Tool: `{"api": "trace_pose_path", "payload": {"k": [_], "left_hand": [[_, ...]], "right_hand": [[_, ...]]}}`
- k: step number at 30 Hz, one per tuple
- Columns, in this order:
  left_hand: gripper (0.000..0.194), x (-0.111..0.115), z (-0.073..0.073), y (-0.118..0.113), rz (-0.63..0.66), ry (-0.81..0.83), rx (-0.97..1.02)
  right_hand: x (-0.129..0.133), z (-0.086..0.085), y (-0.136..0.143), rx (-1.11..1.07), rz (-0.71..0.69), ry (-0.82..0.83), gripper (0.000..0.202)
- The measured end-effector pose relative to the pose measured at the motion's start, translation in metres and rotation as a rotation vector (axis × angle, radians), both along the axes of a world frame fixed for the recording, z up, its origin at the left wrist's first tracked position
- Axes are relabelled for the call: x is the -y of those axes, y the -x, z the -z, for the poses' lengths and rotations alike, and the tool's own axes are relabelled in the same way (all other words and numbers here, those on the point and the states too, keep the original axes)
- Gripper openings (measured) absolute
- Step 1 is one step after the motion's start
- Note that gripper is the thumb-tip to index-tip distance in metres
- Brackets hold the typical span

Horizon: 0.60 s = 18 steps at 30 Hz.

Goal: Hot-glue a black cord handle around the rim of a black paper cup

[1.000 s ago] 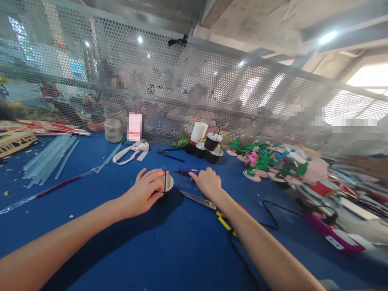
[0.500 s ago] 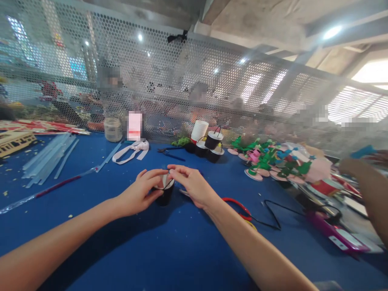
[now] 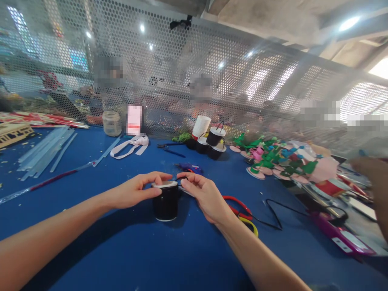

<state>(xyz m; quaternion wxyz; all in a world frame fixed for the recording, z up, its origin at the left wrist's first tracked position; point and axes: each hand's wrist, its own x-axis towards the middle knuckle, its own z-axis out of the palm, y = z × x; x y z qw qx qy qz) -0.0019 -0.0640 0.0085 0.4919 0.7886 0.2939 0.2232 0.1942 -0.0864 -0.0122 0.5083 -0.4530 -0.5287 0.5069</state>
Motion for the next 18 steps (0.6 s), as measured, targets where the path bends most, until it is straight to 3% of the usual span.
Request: {"api": "trace_pose_path", "payload": {"k": [9, 18], "left_hand": [[0.021, -0.0018, -0.0009, 0.0005, 0.108, 0.214, 0.162], [0.023, -0.0042, 0.0022, 0.0037, 0.098, 0.317, 0.223]], "right_hand": [[0.0047, 0.0005, 0.0033, 0.014, 0.016, 0.029, 0.016], [0.0087, 0.0014, 0.0025, 0.060, -0.041, -0.029, 0.016]]}}
